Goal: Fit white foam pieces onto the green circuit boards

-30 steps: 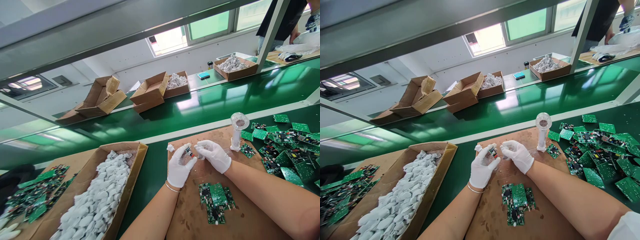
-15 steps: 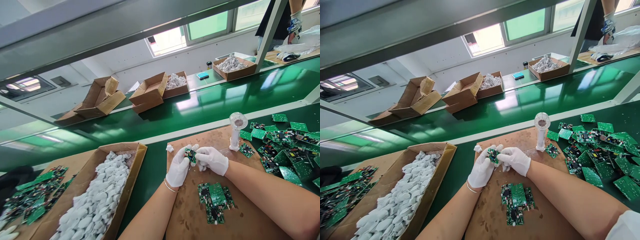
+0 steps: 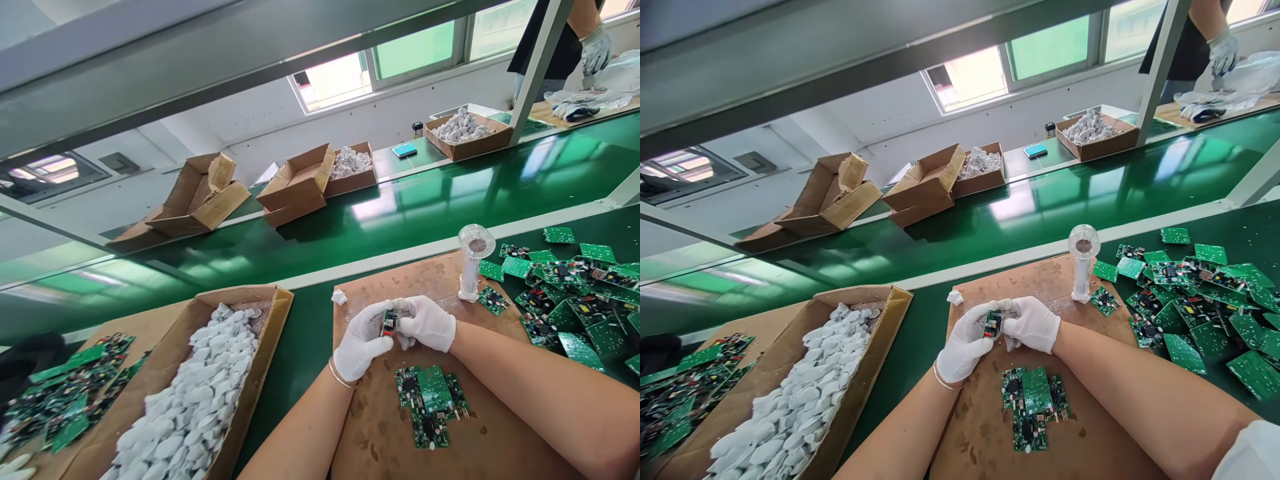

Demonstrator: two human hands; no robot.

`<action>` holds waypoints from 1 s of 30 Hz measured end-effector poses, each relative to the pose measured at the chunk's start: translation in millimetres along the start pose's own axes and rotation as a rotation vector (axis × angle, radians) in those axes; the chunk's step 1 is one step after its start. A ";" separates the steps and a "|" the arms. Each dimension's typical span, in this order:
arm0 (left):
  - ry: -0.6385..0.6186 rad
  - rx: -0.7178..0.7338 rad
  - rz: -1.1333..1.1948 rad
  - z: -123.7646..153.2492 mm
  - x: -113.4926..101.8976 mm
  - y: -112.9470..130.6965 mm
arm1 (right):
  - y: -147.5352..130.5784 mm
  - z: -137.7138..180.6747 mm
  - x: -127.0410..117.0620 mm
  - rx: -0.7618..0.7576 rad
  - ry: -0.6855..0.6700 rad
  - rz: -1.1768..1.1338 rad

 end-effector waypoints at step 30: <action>0.470 -0.164 0.373 -7.6 -35.8 -11.3 | 5.1 -7.8 -5.6 -0.028 0.059 -0.504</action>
Point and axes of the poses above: each hand's wrist, its own z-axis away from the middle knuckle, its own x-axis out of the palm, y = z × x, the point moved 8 cm from there along -z, towards the middle knuckle, and after that the axes turned 10 degrees about -z, right-handed, at the moved point
